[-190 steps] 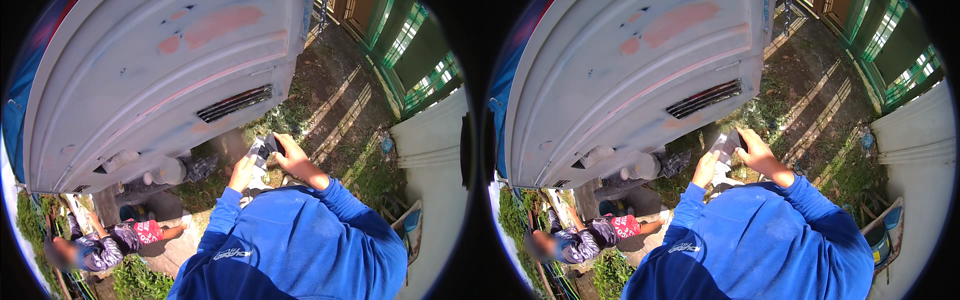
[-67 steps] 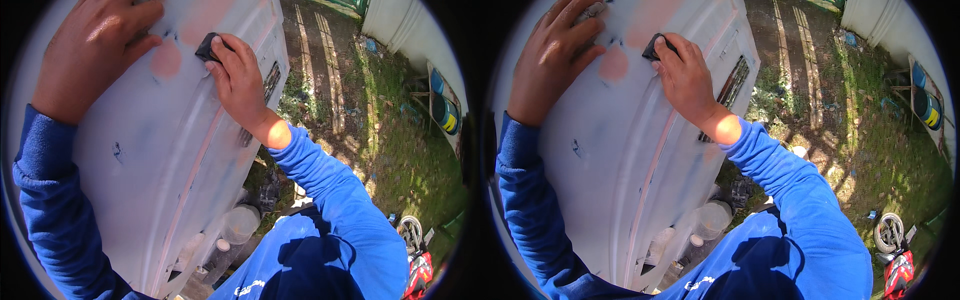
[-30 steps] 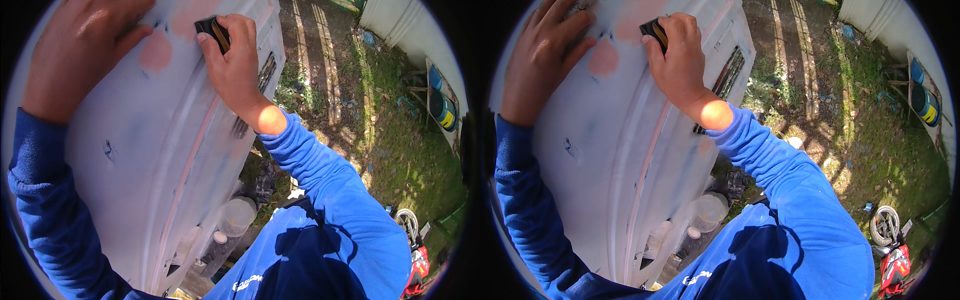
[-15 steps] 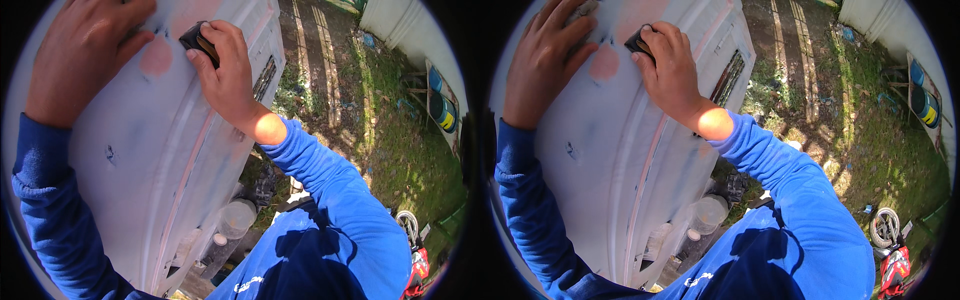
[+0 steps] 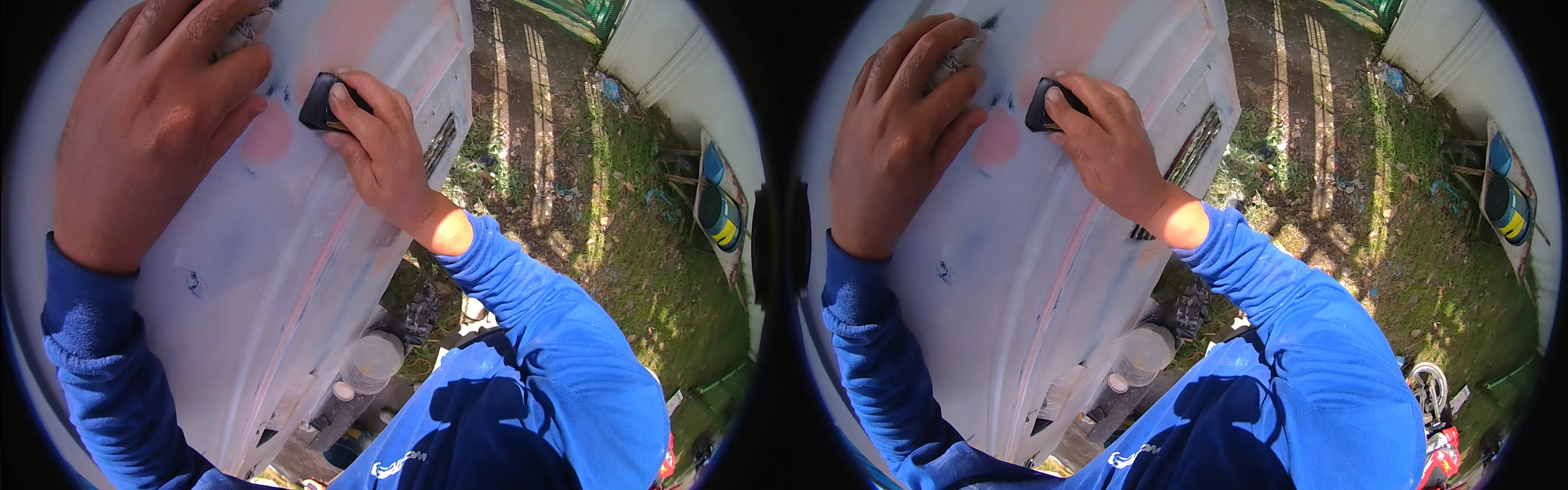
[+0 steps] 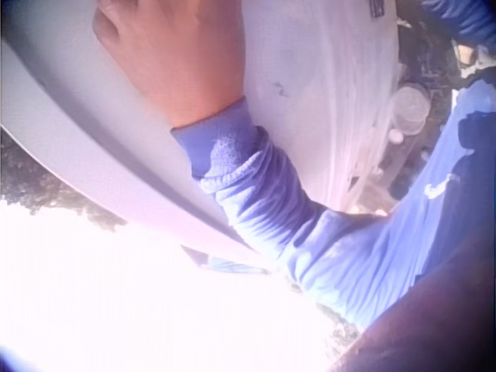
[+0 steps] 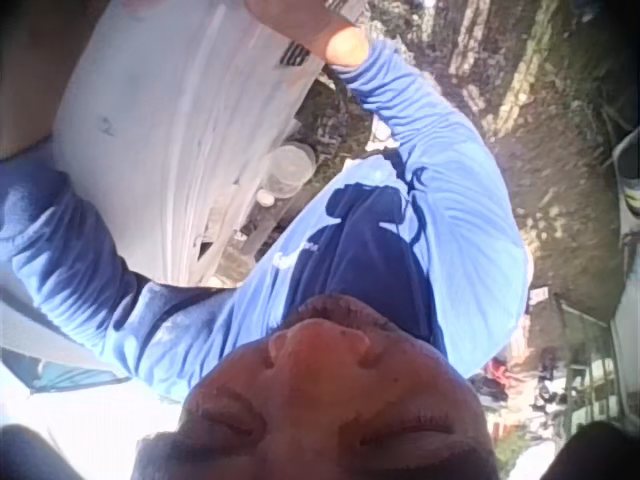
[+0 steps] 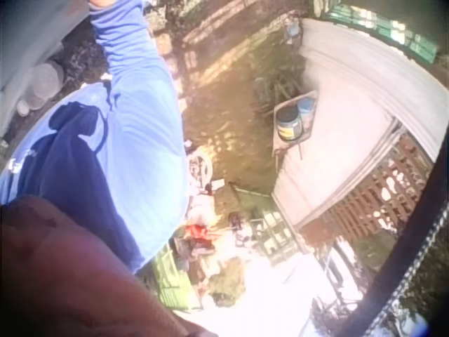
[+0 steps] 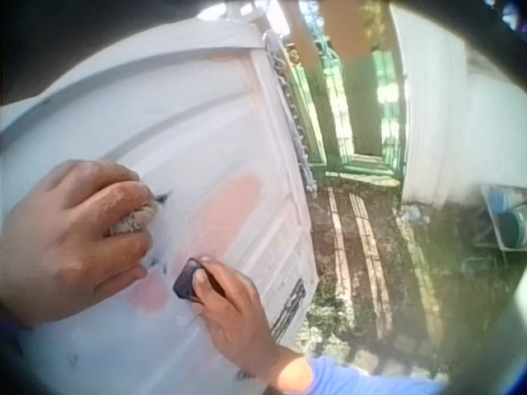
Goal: The person sands the surface of a white vehicle door using a sanding block. They work on various sections of the door, including the edges and areas with pink primer spots, while another person works nearby.
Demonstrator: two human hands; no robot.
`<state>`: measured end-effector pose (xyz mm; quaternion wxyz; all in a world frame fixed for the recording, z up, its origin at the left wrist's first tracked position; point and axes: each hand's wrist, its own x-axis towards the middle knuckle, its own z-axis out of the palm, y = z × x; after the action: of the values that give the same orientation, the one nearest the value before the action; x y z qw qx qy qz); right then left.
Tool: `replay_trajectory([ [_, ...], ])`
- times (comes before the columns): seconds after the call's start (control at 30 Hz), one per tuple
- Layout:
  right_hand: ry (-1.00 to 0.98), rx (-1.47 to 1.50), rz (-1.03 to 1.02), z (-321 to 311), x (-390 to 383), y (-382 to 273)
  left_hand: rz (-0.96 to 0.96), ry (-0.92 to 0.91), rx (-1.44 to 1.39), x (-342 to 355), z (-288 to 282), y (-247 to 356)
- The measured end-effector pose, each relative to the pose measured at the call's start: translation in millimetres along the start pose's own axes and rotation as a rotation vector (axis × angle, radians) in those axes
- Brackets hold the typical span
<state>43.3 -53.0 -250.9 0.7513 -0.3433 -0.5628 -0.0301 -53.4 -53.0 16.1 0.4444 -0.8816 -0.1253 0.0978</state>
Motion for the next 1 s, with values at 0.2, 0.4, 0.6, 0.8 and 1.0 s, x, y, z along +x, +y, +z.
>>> replay_trajectory([
  [0.2, -0.09, -0.049, -0.192, -8, 48, 11, -0.054, 0.054, -0.094, -4, -1, 7],
  [0.4, -0.116, -0.032, -0.197, -13, 12, 28, -0.04, 0.087, -0.089, 3, 1, 4],
  [0.6, 0.0, -0.048, -0.254, -2, 57, 26, -0.066, 0.062, -0.078, 2, -1, 6],
  [0.8, -0.042, -0.041, -0.289, -6, 47, 37, -0.044, 0.005, -0.076, 5, -3, 7],
  [1.0, -0.089, -0.015, -0.258, -13, 24, 42, -0.057, 0.0, -0.084, 6, -7, 5],
])
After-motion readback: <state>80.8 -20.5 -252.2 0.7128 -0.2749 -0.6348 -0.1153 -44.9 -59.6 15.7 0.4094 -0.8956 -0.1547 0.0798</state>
